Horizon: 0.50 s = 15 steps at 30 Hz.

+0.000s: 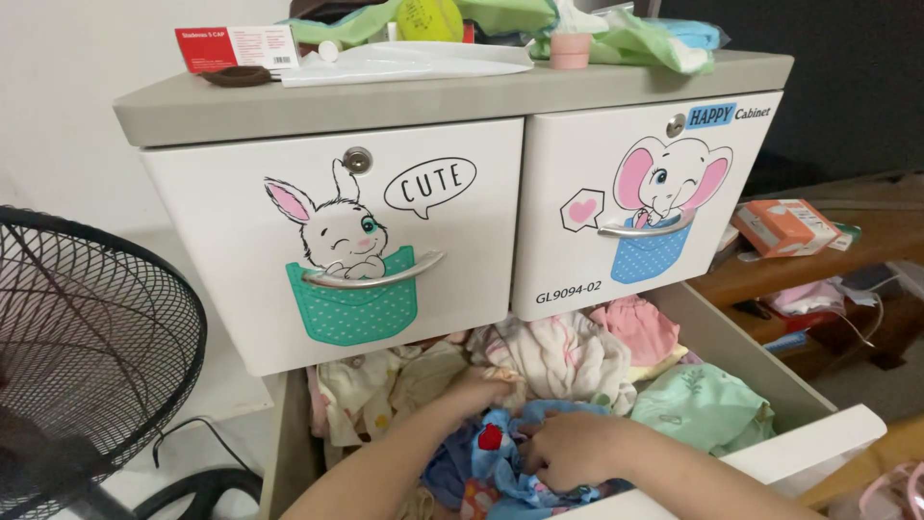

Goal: Searching through a drawer and picking out specific baby clothes items.

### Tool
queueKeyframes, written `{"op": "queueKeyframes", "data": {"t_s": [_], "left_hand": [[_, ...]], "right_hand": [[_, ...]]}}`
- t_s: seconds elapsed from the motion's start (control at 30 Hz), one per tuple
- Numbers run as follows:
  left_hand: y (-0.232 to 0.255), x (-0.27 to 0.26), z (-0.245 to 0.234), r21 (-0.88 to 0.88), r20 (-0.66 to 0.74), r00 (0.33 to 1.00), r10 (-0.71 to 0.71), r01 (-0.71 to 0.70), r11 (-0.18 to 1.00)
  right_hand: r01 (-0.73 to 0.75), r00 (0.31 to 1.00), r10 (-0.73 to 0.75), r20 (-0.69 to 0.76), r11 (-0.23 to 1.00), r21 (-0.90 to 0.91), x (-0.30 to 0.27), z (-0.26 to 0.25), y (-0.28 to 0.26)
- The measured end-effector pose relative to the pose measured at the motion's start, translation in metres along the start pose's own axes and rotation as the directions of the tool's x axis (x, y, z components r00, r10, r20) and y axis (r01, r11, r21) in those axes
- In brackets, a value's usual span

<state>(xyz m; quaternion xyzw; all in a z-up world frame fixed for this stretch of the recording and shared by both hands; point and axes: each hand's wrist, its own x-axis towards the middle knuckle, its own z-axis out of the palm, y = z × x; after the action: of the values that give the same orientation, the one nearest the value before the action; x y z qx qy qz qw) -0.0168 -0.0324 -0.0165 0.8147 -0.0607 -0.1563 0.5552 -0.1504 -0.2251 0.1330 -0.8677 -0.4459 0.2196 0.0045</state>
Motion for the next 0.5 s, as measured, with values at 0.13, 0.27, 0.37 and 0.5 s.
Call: {"op": "queueKeyframes", "data": {"t_s": [0.13, 0.27, 0.37, 0.5], "left_hand": [[-0.033, 0.049, -0.03, -0.302, -0.151, 0.988, -0.007, -0.04, 0.952], [-0.005, 0.036, -0.082, -0.624, -0.28, 0.934, -0.221, -0.002, 0.781], [-0.012, 0.051, -0.112, -0.864, -0.192, 0.97, -0.147, -0.096, 0.495], [0.0, 0.019, -0.14, -0.748, -0.36, 0.932, -0.045, -0.259, 0.611]], "right_hand": [[-0.086, 0.994, 0.084, 0.073, 0.996, 0.035, -0.004, -0.008, -0.009], [-0.043, 0.998, 0.043, 0.045, 0.999, 0.002, -0.004, -0.009, -0.009], [-0.057, 0.996, 0.056, 0.066, 0.998, 0.008, -0.003, -0.008, -0.007], [-0.077, 0.995, 0.076, 0.059, 0.997, 0.007, -0.003, -0.009, -0.009]]}}
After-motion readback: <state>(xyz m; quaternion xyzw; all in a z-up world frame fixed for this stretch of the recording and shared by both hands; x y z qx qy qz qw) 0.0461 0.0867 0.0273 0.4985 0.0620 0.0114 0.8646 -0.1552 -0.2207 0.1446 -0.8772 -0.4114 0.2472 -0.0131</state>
